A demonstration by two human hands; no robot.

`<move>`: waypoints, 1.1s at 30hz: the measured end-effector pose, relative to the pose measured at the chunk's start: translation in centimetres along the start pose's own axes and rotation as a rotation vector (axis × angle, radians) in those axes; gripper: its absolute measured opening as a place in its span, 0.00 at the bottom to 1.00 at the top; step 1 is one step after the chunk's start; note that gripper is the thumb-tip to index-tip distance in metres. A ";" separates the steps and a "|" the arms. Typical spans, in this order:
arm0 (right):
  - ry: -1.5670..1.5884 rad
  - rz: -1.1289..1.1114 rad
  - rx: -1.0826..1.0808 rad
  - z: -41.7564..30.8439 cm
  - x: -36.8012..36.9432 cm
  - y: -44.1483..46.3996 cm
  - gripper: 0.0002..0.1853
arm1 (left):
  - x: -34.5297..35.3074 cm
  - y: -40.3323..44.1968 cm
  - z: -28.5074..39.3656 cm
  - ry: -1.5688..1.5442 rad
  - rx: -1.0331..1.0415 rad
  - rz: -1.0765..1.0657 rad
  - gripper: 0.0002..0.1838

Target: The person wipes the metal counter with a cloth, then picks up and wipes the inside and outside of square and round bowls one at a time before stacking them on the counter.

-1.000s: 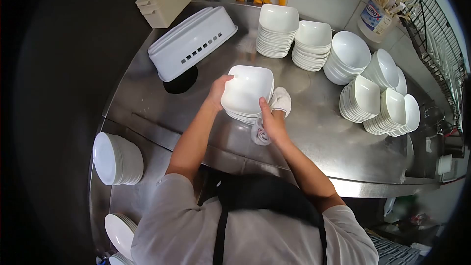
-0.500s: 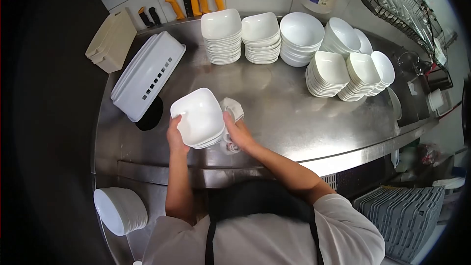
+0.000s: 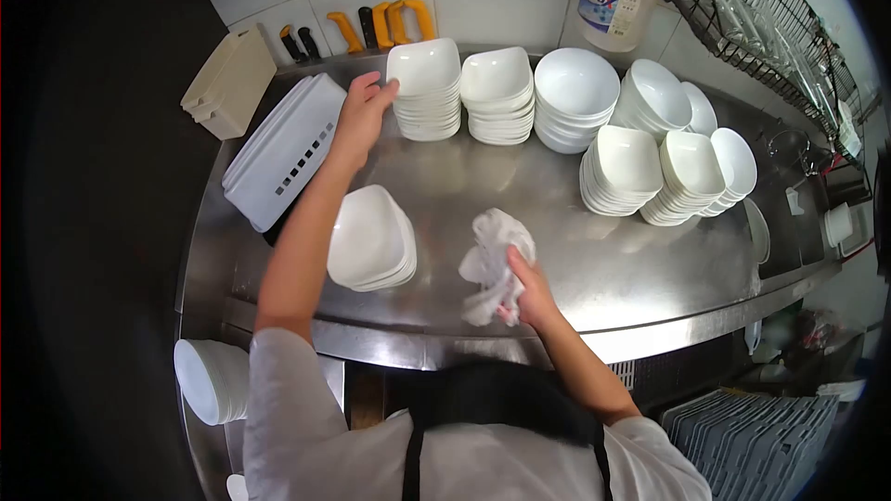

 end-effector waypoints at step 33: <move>0.552 0.639 -0.597 -7.8 -22.4 -19.1 0.41 | 3.4 19.9 -19.2 -0.605 -0.434 -0.497 0.33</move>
Point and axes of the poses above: each hand's wrist, its own y-axis towards the middle knuckle, its own x-axis out of the palm, z = x × y, the point moved 6 cm from there along y, towards the middle knuckle, and after that the axes turned 2 degrees about -z, right-handed, at the moved point
